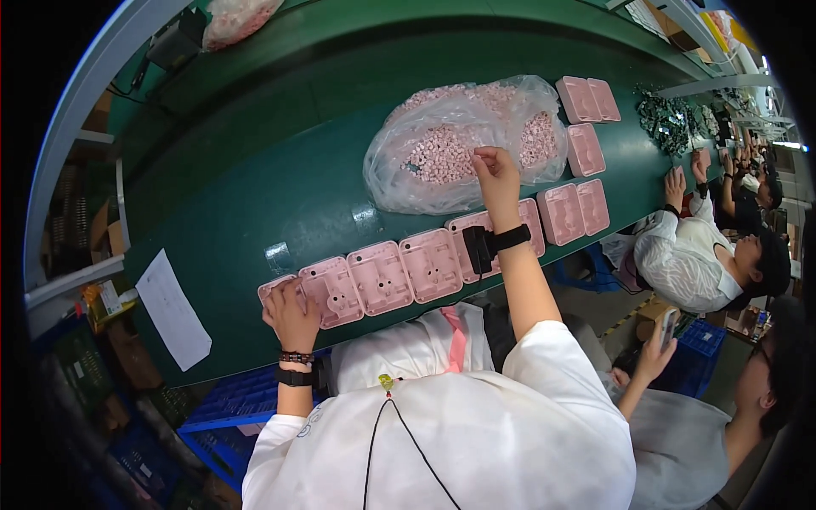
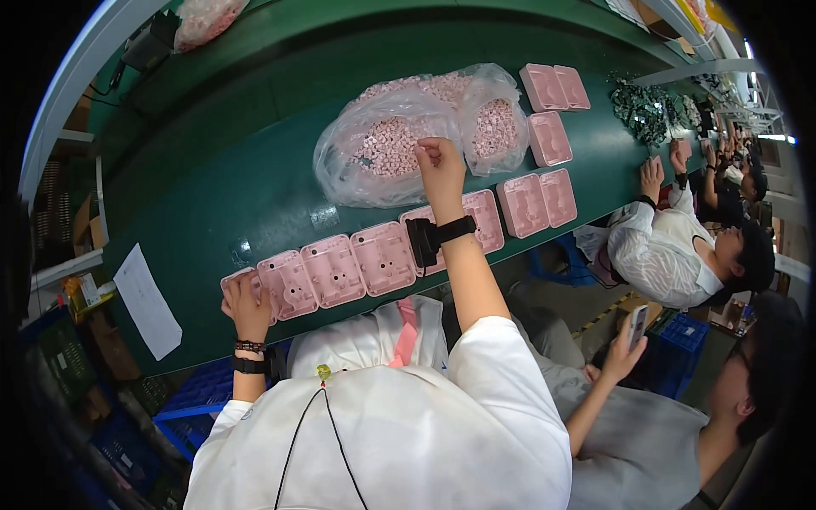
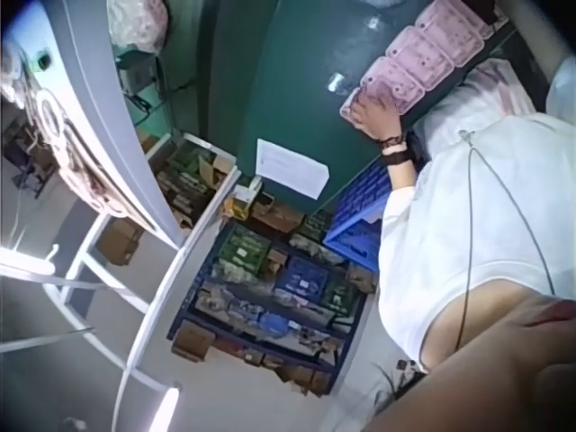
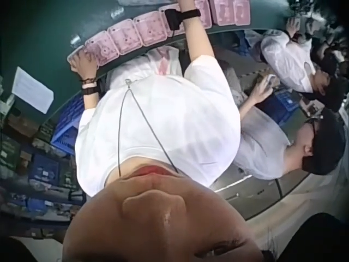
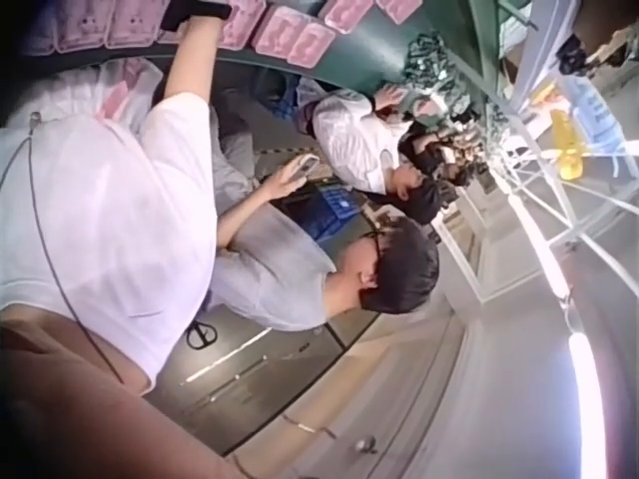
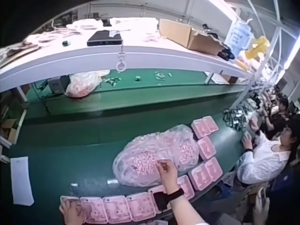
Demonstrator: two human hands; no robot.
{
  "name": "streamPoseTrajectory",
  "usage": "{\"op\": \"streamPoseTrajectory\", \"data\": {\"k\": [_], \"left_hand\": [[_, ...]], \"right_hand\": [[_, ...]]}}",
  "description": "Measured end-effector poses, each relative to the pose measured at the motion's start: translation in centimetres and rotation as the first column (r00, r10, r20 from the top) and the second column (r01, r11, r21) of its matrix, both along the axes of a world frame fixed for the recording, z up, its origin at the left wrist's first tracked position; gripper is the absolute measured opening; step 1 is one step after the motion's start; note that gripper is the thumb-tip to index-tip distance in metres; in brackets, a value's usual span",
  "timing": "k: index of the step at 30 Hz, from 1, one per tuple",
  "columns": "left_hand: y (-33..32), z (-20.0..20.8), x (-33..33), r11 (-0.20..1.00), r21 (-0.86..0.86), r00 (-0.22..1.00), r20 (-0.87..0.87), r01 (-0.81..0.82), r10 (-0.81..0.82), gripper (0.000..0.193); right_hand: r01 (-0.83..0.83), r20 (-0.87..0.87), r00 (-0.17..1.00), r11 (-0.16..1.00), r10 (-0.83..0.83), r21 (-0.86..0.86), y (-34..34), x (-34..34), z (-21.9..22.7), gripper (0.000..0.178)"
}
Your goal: The person takes pink plastic housings from a blue crate and places them on the table. They then pick up small pink components from a bag and press them into the housings by hand before moving the assembled units to the side.
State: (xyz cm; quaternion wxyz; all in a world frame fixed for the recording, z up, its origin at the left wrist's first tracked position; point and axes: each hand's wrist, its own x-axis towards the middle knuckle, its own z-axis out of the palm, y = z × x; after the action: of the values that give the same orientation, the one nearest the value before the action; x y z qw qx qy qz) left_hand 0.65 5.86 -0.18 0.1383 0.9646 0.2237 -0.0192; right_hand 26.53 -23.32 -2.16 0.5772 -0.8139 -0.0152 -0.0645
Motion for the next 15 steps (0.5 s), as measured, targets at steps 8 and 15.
{"op": "streamPoseTrajectory", "data": {"k": [8, 15], "left_hand": [[-3.3, 1.3, 2.3, 0.991, -0.13, 0.999, 0.028, 0.035, -0.031, 0.026], [-3.0, 1.1, 3.0, 0.982, -0.172, 0.997, 0.011, 0.073, -0.073, 0.022]], "right_hand": [[-0.05, -0.251, 0.956, 0.927, 0.152, 0.371, -0.5, 1.2, 2.5, 0.016], [0.03, -0.199, 0.947, 0.548, 0.252, 0.836, -4.3, -0.3, 3.1, 0.024]]}}
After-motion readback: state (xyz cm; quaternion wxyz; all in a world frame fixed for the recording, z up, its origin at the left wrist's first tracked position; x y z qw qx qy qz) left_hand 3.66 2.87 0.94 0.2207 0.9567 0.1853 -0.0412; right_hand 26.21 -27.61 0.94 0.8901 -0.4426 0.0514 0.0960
